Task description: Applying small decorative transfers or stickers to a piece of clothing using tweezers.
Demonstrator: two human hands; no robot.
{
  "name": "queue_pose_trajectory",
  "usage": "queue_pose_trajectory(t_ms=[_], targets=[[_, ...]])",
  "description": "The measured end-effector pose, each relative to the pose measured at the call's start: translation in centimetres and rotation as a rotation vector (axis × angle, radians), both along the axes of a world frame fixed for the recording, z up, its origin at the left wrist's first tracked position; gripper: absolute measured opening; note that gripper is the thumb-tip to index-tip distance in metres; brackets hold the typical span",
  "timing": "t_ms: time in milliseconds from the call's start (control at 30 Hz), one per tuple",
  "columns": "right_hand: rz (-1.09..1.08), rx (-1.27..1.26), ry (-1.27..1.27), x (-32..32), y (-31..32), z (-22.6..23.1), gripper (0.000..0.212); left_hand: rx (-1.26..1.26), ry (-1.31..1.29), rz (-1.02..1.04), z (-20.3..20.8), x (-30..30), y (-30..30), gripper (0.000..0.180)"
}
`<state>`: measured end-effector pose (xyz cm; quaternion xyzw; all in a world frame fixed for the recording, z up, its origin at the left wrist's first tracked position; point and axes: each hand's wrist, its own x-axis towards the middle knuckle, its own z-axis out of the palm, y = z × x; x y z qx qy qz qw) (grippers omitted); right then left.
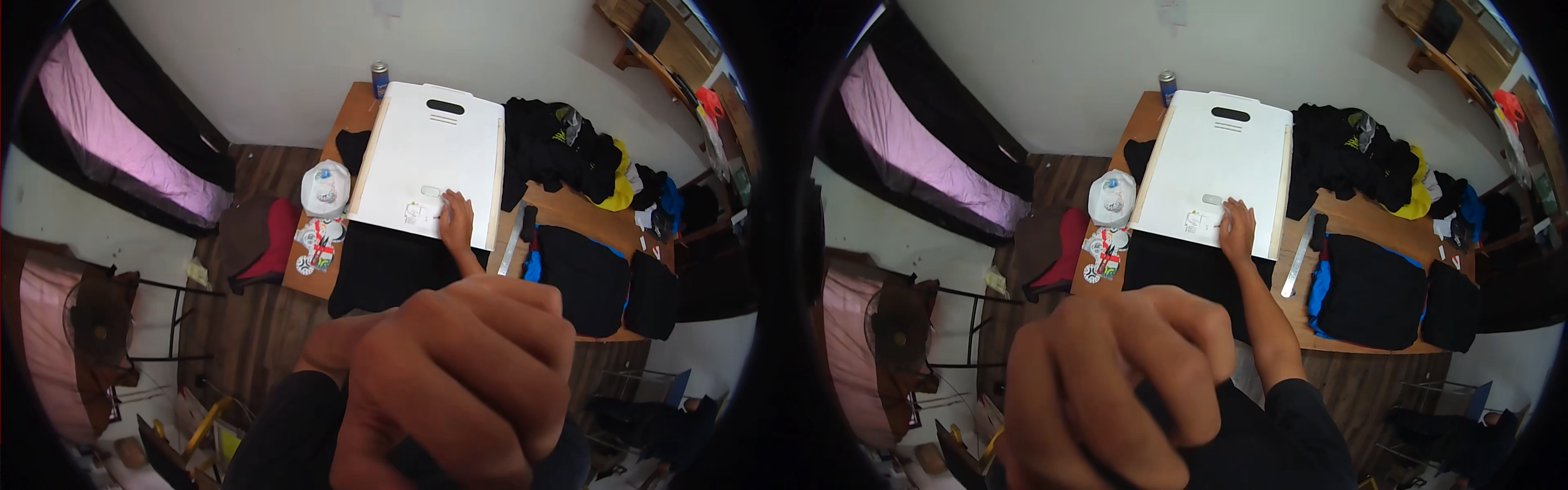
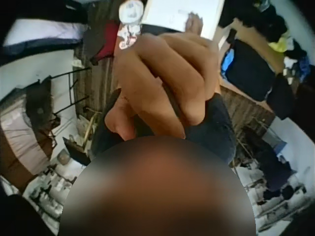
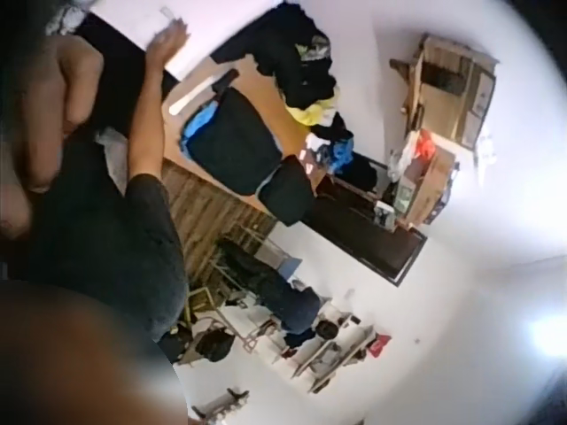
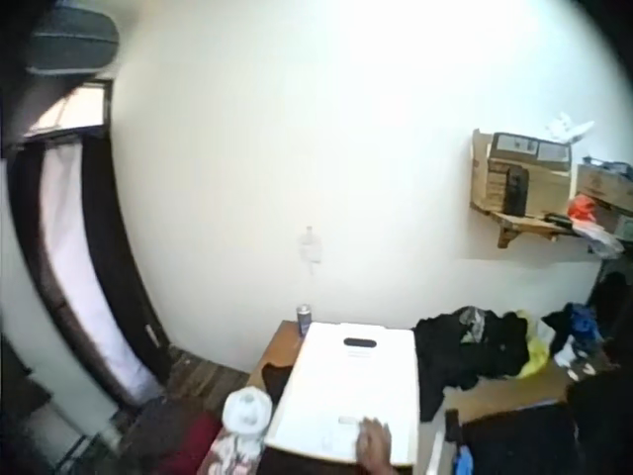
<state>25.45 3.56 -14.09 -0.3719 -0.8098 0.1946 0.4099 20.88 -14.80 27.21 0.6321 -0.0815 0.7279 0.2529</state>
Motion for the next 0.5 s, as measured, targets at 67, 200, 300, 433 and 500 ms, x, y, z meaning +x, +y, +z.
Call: queue_pose_trajectory(t_ms=[67,200,300,433,500], targets=[[0.011,-0.027,-0.002,-0.5,1.4,-0.1,0.029,0.204,0.003,0.002,0.1,-0.6,1.8,0.053],[0.024,-0.077,-0.002,-1.4,3.3,0.1,0.027,0.142,-0.072,0.015,0.1,-0.6,2.5,0.049],[-0.002,-0.115,-0.055,-1.5,4.4,-0.2,0.027,0.218,-0.069,0.054,1.0,-1.6,3.2,0.045],[0.013,-0.054,-0.058,-1.0,3.8,0.3,0.027,0.282,-0.040,0.092,1.7,-3.0,3.3,0.040],[0.019,-0.048,-0.066,-0.7,4.0,0.3,0.026,0.315,-0.023,0.102,1.8,-4.1,3.4,0.038]])
